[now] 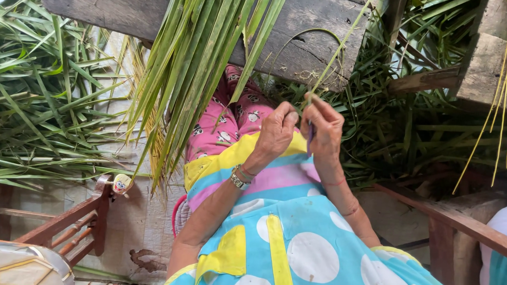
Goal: Stripping the leafy part from palm leaf midribs using a small knife
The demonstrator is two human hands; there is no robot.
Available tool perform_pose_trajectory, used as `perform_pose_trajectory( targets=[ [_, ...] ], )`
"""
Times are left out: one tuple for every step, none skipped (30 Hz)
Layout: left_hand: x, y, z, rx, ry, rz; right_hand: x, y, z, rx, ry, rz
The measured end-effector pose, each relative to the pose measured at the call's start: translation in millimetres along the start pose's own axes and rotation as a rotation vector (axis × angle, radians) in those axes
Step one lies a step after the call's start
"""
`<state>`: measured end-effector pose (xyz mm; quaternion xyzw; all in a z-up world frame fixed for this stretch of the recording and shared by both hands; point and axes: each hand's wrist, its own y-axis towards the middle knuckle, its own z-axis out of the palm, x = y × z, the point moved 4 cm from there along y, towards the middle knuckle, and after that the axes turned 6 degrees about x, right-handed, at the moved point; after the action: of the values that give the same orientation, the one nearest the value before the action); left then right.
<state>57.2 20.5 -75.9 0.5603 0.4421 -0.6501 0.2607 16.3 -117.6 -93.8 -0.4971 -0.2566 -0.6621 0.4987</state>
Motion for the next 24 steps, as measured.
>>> perform_pose_trajectory(
  targets=[
    [6.0,0.8,1.1,-0.002,0.000,-0.001,0.3,6.6,-3.7,0.001,0.001,0.002],
    [12.9,2.2,2.9,0.012,-0.008,-0.024,0.1,13.4,-6.8,0.022,0.045,0.012],
    [19.7,3.6,4.7,0.025,-0.017,-0.046,0.0,20.2,-10.0,0.042,0.088,0.022],
    [22.8,5.0,0.5,0.024,-0.017,-0.046,-0.5,20.6,-8.6,0.043,0.088,0.023],
    [26.2,6.3,-3.1,0.042,0.030,-0.067,-1.0,20.8,-6.6,0.053,0.099,0.032],
    [28.5,9.4,-8.5,0.058,0.081,-0.084,-1.6,23.4,-3.0,0.065,0.113,0.038],
    [19.5,8.4,-12.4,0.055,0.083,-0.081,-0.6,23.2,-0.7,0.069,0.115,0.035],
    [11.0,7.7,-16.3,0.059,0.113,-0.090,-0.2,23.5,1.2,0.059,0.102,0.041],
    [2.6,6.8,-20.2,0.064,0.143,-0.100,0.2,23.6,3.1,0.049,0.089,0.047],
    [2.9,9.1,-19.6,0.062,0.144,-0.096,4.5,21.0,10.4,0.052,0.089,0.044],
    [3.1,11.6,-19.6,0.044,0.140,-0.087,8.6,18.5,17.6,0.054,0.035,0.044],
    [3.0,14.6,-18.6,0.029,0.136,-0.077,13.5,15.6,23.8,0.053,-0.020,0.043],
    [-6.2,15.0,-20.2,0.031,0.136,-0.072,8.7,10.1,25.1,0.052,-0.021,0.037],
    [-15.3,15.2,-21.7,0.014,0.133,-0.068,3.1,4.3,25.1,0.039,-0.018,0.061],
    [-24.5,15.2,-23.4,-0.004,0.130,-0.065,-2.6,-1.6,25.1,0.025,-0.014,0.086],
    [-28.0,14.5,-23.7,-0.004,0.128,-0.057,-2.5,-1.0,23.4,0.027,-0.017,0.079],
    [-31.4,13.9,-24.1,-0.002,0.135,-0.057,-3.1,-0.4,22.1,0.033,0.017,0.085],
    [-34.3,12.3,-25.5,0.000,0.143,-0.061,-4.5,-0.7,21.6,0.039,0.054,0.094],
    [-29.7,11.0,-24.5,0.001,0.144,-0.056,-3.1,6.5,15.6,0.040,0.054,0.089],
    [-24.8,9.7,-23.1,0.022,0.150,-0.051,-2.1,13.8,9.4,0.028,0.052,0.085],
    [-19.8,8.3,-21.8,0.043,0.157,-0.047,-1.1,21.0,3.3,0.016,0.049,0.081],
    [-17.6,5.6,-25.1,0.042,0.157,-0.041,1.3,27.1,0.3,0.019,0.049,0.077],
    [-14.6,3.2,-27.7,0.060,0.195,-0.055,2.6,33.2,-2.6,0.025,0.063,0.100],
    [-10.9,-0.4,-29.8,0.080,0.233,-0.072,3.5,37.7,-6.0,0.030,0.076,0.125]
  ],
)
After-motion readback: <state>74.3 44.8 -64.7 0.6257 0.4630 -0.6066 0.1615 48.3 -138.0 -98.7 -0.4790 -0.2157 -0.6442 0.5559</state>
